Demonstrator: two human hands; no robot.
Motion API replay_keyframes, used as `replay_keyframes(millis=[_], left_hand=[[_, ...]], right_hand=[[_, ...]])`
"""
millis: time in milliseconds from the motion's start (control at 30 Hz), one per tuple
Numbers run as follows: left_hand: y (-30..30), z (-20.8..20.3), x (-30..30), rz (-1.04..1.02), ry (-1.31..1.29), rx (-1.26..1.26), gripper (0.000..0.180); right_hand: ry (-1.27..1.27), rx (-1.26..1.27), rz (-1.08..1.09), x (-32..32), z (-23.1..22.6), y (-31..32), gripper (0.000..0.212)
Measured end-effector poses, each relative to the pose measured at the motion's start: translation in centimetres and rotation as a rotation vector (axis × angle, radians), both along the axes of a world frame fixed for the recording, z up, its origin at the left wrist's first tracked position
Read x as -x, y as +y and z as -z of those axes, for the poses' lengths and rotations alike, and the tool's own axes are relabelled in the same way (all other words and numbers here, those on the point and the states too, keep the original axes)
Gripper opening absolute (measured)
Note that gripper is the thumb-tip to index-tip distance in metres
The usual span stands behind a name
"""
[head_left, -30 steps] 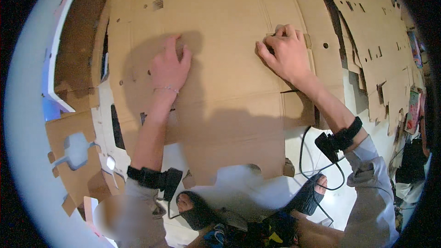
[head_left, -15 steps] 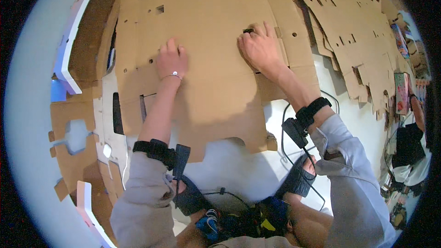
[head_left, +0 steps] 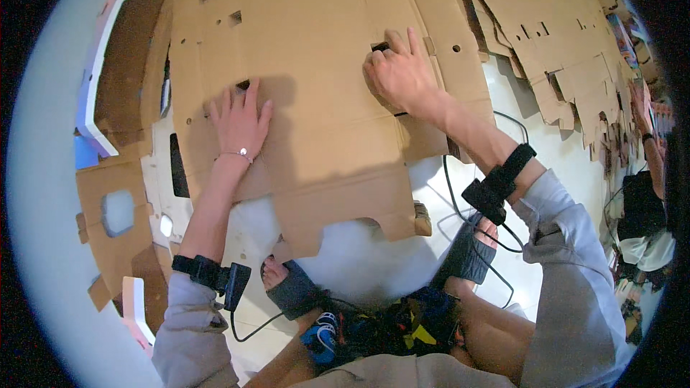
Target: Folding and assembling a pre-cut cardboard sheet into a structural component.
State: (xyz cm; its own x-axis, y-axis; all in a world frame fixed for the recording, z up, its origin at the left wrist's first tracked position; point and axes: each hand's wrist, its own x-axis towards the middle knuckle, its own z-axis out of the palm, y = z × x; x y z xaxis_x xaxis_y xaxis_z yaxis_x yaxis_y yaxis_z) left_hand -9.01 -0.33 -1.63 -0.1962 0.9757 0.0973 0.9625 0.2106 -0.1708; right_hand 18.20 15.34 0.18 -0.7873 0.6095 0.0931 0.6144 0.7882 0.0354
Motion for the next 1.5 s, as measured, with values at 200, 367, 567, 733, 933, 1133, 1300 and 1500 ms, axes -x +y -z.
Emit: replay_keyframes(millis=[200,367,567,733,933,1133,1300,1500], left_hand=[[1.3,1.9,-0.3,-0.066,-0.136,-0.018,0.061],[3.8,2.8,0.0,-0.086,-0.168,-0.065,0.061],[6.3,3.7,1.2,-0.085,-0.117,-0.137,0.062],[9.4,2.9,2.2,-0.132,-0.091,-0.119,0.062],[12.0,2.3,2.1,-0.222,-0.104,0.046,0.06],[12.1,1.8,1.3,-0.22,-0.139,-0.023,0.064],[10.8,1.5,0.4,-0.275,-0.175,-0.034,0.063],[7.3,2.4,-0.3,-0.221,-0.218,-0.043,0.062]], right_hand=[[0.168,-0.063,0.056,-0.2,1.2,-0.3,0.045],[0.187,-0.067,0.12,1.6,1.7,1.3,0.047],[0.097,0.049,0.16,2.8,1.3,4.2,0.044],[0.267,0.095,0.119,3.8,-0.4,6.7,0.043],[0.303,0.096,0.196,4.6,1.0,8.7,0.047],[0.126,0.001,0.161,4.5,2.7,9.7,0.038],[0.114,-0.128,0.135,3.7,3.3,7.3,0.03],[0.167,-0.008,0.16,2.4,3.1,3.9,0.029]])
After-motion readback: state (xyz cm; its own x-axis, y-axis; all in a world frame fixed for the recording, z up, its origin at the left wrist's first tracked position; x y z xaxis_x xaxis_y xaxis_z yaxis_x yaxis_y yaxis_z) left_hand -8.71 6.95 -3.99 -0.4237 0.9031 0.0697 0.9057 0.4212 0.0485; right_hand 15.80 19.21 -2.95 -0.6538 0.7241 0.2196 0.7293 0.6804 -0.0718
